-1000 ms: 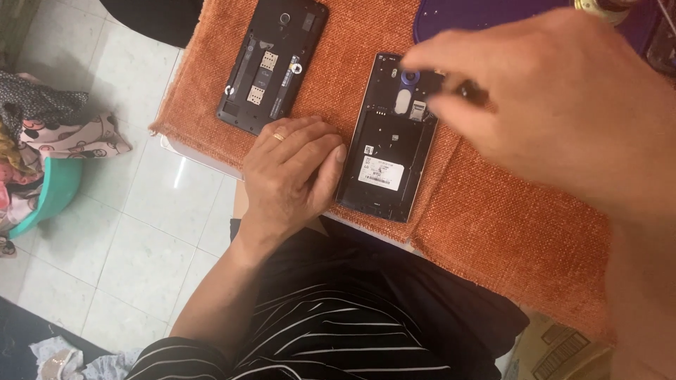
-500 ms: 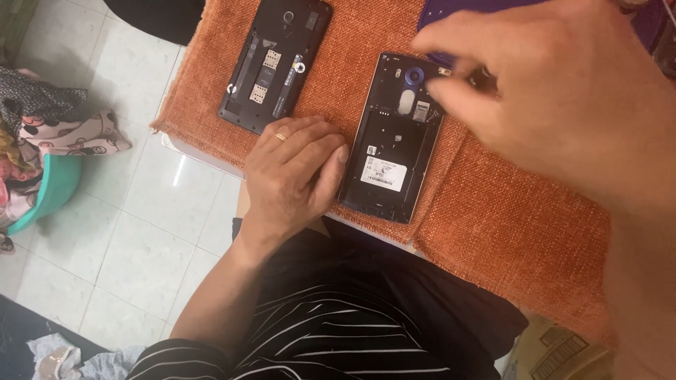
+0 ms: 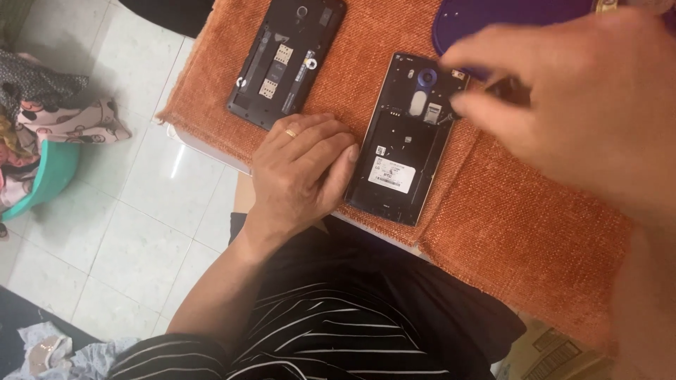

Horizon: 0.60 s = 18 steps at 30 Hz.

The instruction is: Disassembling a mobile phone by removing internal screws and prying apart components using specialized tools.

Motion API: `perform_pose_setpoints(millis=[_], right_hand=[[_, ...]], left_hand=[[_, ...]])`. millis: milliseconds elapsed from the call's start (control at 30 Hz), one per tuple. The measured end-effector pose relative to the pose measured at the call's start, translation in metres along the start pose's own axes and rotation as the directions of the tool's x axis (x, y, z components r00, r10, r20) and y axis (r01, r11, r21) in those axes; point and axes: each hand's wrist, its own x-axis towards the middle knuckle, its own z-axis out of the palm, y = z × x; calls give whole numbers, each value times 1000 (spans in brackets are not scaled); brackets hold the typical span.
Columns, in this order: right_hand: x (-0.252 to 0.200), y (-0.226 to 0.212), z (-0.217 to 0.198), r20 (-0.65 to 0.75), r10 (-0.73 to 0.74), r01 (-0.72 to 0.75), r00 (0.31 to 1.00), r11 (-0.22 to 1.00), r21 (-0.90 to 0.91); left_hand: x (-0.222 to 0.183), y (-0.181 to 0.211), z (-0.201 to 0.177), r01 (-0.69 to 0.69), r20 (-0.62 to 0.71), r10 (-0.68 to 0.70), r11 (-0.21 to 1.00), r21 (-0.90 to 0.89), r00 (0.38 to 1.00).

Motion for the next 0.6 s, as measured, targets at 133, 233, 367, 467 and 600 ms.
perform_pose_setpoints(millis=[133, 233, 367, 467, 600], right_hand=[[4, -1, 0, -64, -24, 30, 998, 995, 91], [2, -6, -3, -17, -20, 22, 1000, 993, 114], [-2, -4, 3, -59, -14, 19, 998, 996, 83], [2, -6, 2, -71, -6, 13, 997, 995, 99], [3, -5, -4, -36, -130, 134, 991, 978, 158]], left_hand=[[1, 0, -1, 7, 0, -7, 1000, -4, 1000], [1, 0, -2, 2, -1, -2, 1000, -5, 1000], [1, 0, -2, 6, 16, -6, 1000, -13, 1000], [1, -1, -2, 9, 11, -9, 1000, -23, 1000], [1, 0, -2, 10, 2, -10, 999, -35, 1000]])
